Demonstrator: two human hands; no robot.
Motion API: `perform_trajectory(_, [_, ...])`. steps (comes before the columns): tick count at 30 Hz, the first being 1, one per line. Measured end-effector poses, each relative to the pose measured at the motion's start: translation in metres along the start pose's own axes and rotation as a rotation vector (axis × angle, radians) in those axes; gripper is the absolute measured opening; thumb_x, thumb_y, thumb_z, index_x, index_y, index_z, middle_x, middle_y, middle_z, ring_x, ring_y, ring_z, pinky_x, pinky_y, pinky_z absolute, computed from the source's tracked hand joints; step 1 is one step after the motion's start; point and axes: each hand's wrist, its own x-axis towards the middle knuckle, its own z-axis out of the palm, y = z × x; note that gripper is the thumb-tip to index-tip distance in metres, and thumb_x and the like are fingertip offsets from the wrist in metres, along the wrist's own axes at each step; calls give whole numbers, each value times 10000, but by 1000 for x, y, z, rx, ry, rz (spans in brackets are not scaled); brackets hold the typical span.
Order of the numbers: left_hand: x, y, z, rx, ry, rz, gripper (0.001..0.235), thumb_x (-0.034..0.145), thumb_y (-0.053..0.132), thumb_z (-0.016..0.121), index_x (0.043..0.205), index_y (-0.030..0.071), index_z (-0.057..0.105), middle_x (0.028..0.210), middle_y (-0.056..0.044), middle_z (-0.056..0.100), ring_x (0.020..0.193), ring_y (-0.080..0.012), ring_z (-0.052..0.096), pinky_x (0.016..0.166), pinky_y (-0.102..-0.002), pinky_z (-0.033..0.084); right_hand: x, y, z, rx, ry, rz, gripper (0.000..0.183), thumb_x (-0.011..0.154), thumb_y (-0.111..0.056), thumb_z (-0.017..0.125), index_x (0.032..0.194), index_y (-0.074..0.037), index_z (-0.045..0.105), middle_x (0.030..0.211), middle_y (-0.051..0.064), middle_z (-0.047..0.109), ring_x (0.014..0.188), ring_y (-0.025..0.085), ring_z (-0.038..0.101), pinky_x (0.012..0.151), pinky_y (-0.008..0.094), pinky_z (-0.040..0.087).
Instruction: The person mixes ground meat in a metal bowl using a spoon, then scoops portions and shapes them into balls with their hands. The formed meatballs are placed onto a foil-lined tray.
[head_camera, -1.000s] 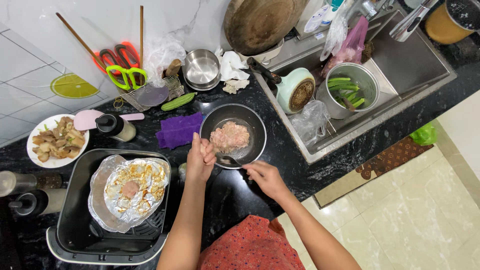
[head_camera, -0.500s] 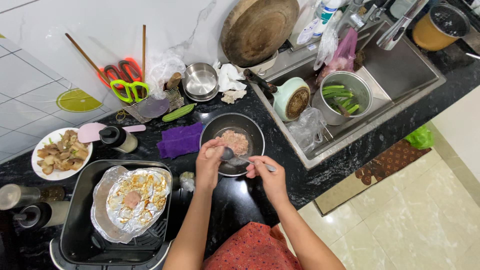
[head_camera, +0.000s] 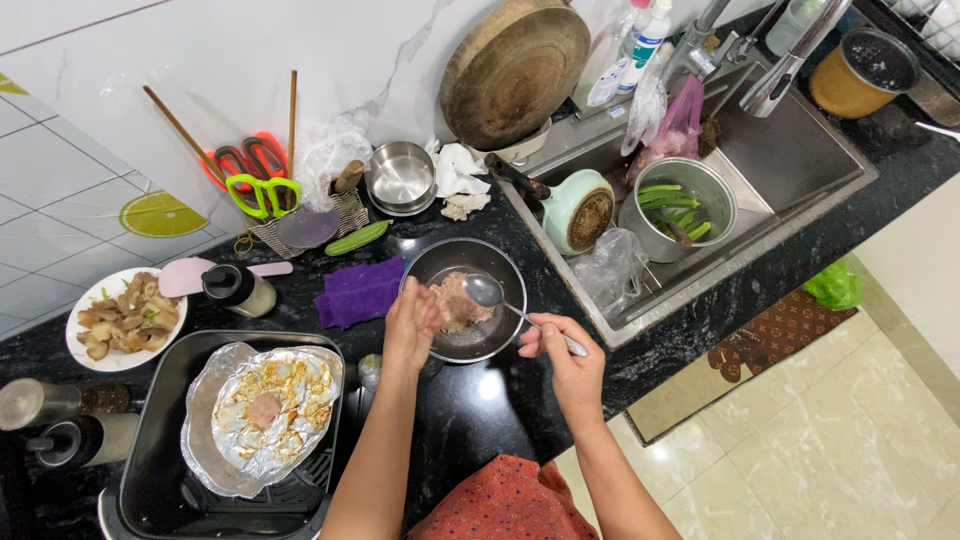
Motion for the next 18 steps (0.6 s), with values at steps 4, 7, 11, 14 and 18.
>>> perform_trajectory(4, [-4, 3, 12, -10, 22, -36, 361, 1158, 377, 567, 1011, 46, 574, 847, -37, 617, 657, -98, 558, 565, -237, 462, 1, 2, -10, 20, 42, 3, 253, 1041, -111, 551, 1146, 50, 717, 908, 110, 741, 766, 155, 709, 741, 283, 577])
perform_trajectory(7, [-14, 17, 39, 18, 200, -162, 343, 1129, 378, 545, 1031, 52, 587, 886, -50, 636, 688, -112, 590, 580, -233, 482, 1, 5, -13, 51, 52, 2, 257, 1041, -119, 554, 1144, 51, 718, 911, 115, 743, 765, 160, 708, 742, 290, 572])
perform_trajectory(11, [-21, 30, 62, -15, 197, -169, 336, 1090, 381, 516, 1057, 59, 606, 938, -68, 661, 728, -131, 632, 601, -228, 509, 0, 8, -17, 96, 71, 44, 271, 1036, -142, 554, 1138, 50, 716, 906, 121, 742, 754, 166, 702, 740, 296, 568])
perform_trajectory(14, [-23, 33, 67, -44, 98, -127, 342, 1060, 383, 494, 1077, 65, 619, 977, -81, 680, 759, -145, 663, 616, -224, 530, 0, 10, -20, 152, 57, 36, 281, 1038, -153, 558, 1147, 56, 712, 913, 130, 737, 756, 172, 691, 729, 296, 546])
perform_trajectory(18, [-28, 39, 76, -81, 254, -207, 367, 1021, 385, 464, 1104, 72, 637, 1029, -99, 706, 799, -164, 705, 636, -218, 557, -1, 12, -25, 235, 66, 53, 275, 1034, -146, 557, 1140, 59, 706, 907, 136, 728, 744, 179, 683, 718, 314, 556])
